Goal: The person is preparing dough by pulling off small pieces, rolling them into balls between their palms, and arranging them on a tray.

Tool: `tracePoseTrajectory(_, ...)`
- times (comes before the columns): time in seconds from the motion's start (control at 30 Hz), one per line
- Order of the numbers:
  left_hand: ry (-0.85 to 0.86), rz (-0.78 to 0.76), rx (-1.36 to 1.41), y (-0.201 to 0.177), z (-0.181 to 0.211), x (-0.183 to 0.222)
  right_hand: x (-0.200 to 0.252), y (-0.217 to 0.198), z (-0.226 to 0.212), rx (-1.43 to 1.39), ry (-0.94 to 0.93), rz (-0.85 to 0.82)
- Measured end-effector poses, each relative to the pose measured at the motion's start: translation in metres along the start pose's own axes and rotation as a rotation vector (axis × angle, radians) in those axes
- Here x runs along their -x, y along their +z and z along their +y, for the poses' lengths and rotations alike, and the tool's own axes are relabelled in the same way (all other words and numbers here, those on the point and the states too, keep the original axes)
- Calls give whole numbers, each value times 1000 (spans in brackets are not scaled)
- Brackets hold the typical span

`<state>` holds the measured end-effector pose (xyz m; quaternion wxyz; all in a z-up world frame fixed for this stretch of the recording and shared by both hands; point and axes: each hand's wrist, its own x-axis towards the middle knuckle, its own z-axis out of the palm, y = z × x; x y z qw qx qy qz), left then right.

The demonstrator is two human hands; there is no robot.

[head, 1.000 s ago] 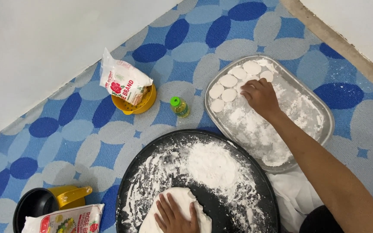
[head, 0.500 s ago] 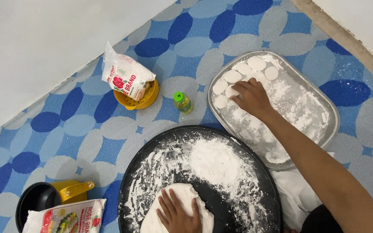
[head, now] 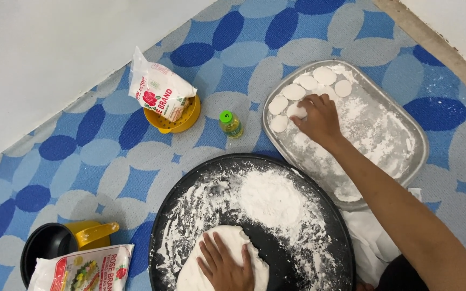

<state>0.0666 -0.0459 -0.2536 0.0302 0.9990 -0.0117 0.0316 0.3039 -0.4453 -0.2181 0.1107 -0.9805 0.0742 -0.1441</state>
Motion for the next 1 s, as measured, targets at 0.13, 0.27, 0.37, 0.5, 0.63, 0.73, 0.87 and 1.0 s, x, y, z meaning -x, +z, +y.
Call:
tracePoseTrajectory(0.13,0,-64,-109,11,-5,0,-1,-14,-33,-174,-36,-182)
tracePoseTrajectory(0.27,-6,-29,-12,-7,1,-7,7,2,-39,-103,-216,-183)
tracePoseTrajectory(0.37,1,-27,-9,-8,0,-9,5,-4,-50,-85,-136,-241)
tracePoseTrajectory(0.5,3,-191,128,-25,0,-11,11,-17,-71,-128,-19,-188)
tracePoseTrajectory(0.63,-46,-374,369,-63,-12,-12,56,-54,-123,-375,-131,129)
tracePoseTrajectory(0.73,-29,-204,694,-95,-31,4,114,-83,-176,-643,-79,-47)
tracePoseTrajectory(0.87,165,-149,266,-72,-58,38,190,-83,-229,-584,-3,-745)
tracePoseTrajectory(1.0,128,-207,218,-66,-59,37,228,-68,-251,-651,-27,-743)
